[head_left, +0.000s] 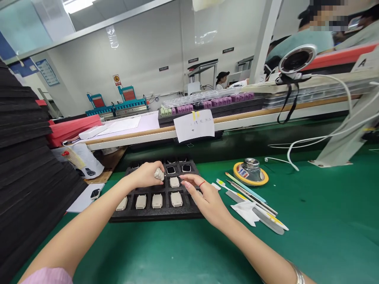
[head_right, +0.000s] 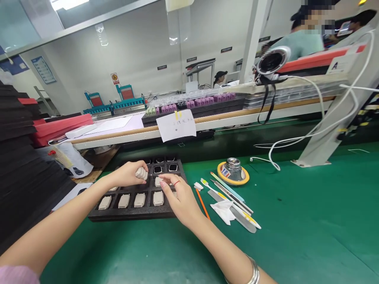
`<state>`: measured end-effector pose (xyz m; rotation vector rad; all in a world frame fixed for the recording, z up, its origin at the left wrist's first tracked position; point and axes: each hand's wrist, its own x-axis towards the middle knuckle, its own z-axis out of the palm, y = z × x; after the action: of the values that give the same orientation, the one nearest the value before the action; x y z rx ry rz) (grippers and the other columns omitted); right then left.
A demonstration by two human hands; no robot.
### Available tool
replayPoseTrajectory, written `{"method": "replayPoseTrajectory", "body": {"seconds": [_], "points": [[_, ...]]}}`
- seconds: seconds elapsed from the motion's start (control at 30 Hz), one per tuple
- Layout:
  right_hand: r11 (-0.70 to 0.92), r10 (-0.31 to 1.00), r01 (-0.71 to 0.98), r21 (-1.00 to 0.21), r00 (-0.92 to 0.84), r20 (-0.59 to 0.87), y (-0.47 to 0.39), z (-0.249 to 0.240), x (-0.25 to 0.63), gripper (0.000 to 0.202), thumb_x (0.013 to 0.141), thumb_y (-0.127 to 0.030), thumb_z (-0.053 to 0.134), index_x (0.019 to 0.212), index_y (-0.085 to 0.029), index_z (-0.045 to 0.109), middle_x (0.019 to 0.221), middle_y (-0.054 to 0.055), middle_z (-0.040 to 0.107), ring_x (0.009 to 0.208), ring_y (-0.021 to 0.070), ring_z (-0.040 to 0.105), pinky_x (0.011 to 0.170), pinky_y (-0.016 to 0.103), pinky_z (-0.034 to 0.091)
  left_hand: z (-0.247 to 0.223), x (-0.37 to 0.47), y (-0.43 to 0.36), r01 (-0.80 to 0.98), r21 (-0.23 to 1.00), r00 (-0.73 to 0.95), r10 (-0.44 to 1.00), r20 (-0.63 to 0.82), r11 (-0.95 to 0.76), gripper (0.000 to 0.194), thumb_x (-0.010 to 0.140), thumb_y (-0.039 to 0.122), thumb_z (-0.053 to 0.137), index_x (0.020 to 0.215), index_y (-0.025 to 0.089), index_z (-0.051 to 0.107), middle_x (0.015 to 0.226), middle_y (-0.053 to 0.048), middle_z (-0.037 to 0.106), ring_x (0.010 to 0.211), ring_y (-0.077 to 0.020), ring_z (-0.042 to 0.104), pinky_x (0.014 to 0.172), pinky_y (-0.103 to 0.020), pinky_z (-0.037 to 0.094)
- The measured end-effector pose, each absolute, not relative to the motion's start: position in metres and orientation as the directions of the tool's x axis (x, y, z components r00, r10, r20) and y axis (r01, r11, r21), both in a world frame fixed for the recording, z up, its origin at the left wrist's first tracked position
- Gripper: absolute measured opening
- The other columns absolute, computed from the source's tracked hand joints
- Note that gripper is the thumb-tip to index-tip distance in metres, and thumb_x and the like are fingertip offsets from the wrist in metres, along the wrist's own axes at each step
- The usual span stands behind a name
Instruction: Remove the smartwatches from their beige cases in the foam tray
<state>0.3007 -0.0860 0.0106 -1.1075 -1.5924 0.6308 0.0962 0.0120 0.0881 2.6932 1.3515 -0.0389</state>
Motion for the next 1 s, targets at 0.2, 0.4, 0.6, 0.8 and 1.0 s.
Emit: {"method": "replayPoseTrajectory", "body": {"seconds": [0.2, 0.4, 0.6, 0.8, 1.0], "points": [[0.429, 0.896, 0.403, -0.809, -0.070, 0.439, -0.088, 0.009, 0.298, 0.032, 0.098, -0.041, 0.043, 0.116, -0.024, 0.062, 0.116, 0.008, 0.069, 0.108, 0.0241, 0.064, 0.093, 0.040, 0.050, 0.068, 0.088, 0.035, 0.788, 0.099, 0.616, 0.774, -0.149, -0.608, 0.029, 0.092, 0.036, 0.061, 0.113, 0.017, 0.062, 0.113, -0.007, 0.065, 0.099, -0.0214, 0.064, 0.087, -0.043, 0.053], [0.426, 0.900, 0.439, -0.791, -0.120, 0.418, -0.089, 0.005, 0.296, 0.031, 0.099, -0.041, 0.043, 0.118, -0.024, 0.060, 0.115, 0.008, 0.068, 0.108, 0.0238, 0.063, 0.095, 0.040, 0.049, 0.075, 0.059, 0.038, 0.824, 0.109, 0.566, 0.813, -0.136, -0.556, 0.042, 0.090, 0.043, 0.062, 0.122, 0.017, 0.056, 0.105, -0.007, 0.065, 0.091, -0.0206, 0.064, 0.080, -0.040, 0.054], [0.434, 0.898, 0.481, -0.761, -0.165, 0.408, -0.089, 0.001, 0.293, 0.029, 0.099, -0.039, 0.043, 0.119, -0.025, 0.059, 0.109, 0.007, 0.068, 0.108, 0.0245, 0.062, 0.096, 0.042, 0.048, 0.069, 0.031, 0.038, 0.820, 0.127, 0.572, 0.809, -0.134, -0.559, 0.044, 0.085, 0.046, 0.066, 0.117, 0.017, 0.058, 0.106, -0.007, 0.066, 0.098, -0.0238, 0.063, 0.086, -0.042, 0.050], [0.458, 0.886, 0.533, -0.711, -0.208, 0.414, -0.090, -0.004, 0.290, 0.026, 0.100, -0.037, 0.043, 0.117, -0.026, 0.059, 0.113, 0.007, 0.067, 0.109, 0.0242, 0.063, 0.095, 0.042, 0.050, 0.054, 0.014, 0.036, 0.781, 0.192, 0.616, 0.783, -0.086, -0.594, 0.044, 0.080, 0.048, 0.070, 0.115, 0.024, 0.057, 0.118, -0.007, 0.065, 0.110, -0.0275, 0.061, 0.088, -0.034, 0.046], [0.491, 0.869, 0.611, -0.621, -0.302, 0.391, -0.067, -0.005, 0.276, 0.025, 0.099, -0.030, 0.048, 0.120, -0.023, 0.059, 0.120, 0.009, 0.066, 0.114, 0.0234, 0.062, 0.096, 0.041, 0.052, 0.042, -0.004, 0.039, 0.771, 0.228, 0.615, 0.789, -0.024, -0.594, 0.046, 0.083, 0.053, 0.066, 0.117, 0.022, 0.056, 0.118, -0.008, 0.064, 0.108, -0.0264, 0.061, 0.088, -0.036, 0.049]]}}
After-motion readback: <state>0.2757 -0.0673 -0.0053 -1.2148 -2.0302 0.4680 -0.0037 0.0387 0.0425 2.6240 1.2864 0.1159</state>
